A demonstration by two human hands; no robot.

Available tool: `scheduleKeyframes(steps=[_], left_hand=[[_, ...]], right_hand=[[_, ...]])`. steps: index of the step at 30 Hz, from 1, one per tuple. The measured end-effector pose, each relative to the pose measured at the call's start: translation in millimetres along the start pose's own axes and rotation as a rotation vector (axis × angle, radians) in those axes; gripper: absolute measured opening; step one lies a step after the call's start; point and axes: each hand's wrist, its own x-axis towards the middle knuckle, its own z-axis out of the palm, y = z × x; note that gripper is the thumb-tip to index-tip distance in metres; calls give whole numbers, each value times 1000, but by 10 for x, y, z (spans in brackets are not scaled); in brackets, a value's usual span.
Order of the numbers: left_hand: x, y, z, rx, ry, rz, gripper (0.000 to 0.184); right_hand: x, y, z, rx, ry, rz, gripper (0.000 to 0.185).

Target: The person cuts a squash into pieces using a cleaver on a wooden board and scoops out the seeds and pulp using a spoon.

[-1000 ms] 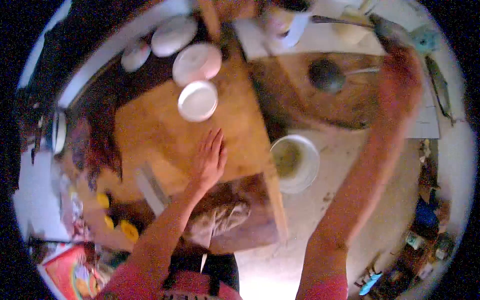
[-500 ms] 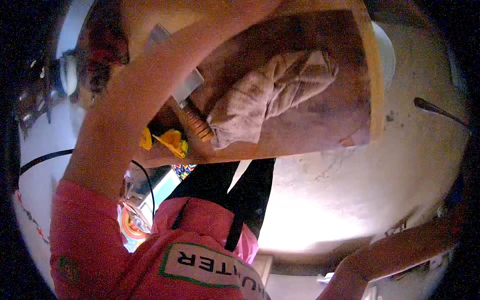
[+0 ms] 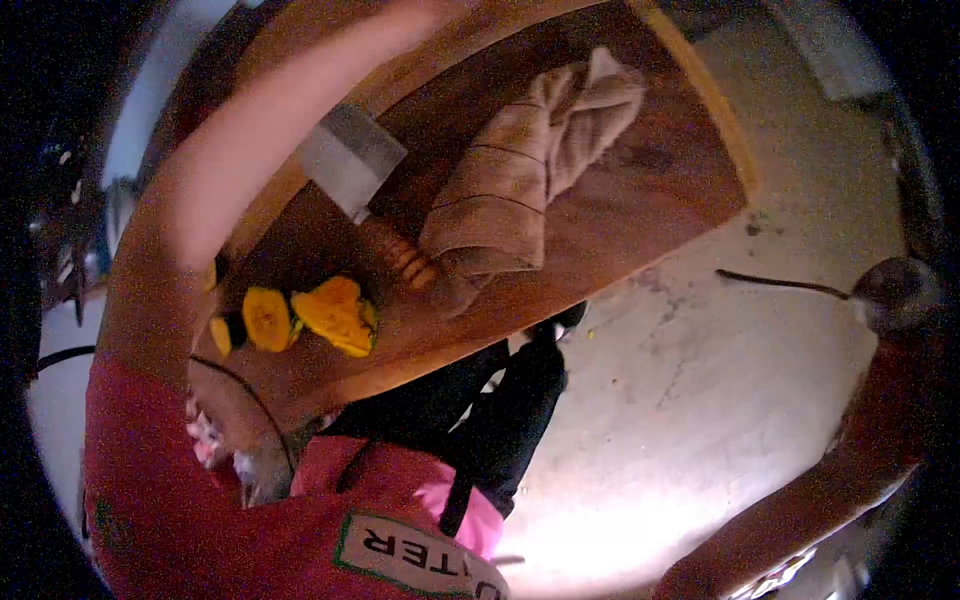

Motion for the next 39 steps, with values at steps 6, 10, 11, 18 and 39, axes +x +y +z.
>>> scheduleKeyframes(steps=[6, 10, 11, 18, 39], left_hand=[[-410, 1580, -283, -258, -103, -57, 18], [-858, 2474, -699, -179, -245, 537, 22], [-1052, 2811, -956, -134, -449, 457, 21], [-3026, 3541, -2416, -305, -883, 572, 35], [-5048, 4371, -2093, -745, -650, -317, 19]], right_hand=[[-1690, -221, 820, -212, 362, 82, 12], [-2484, -533, 1456, 187, 268, 279, 5], [-2646, -610, 1545, 220, 263, 325, 4], [-3352, -772, 2003, 439, 231, 305, 8], [-4434, -925, 2875, 621, -7, 255, 9]])
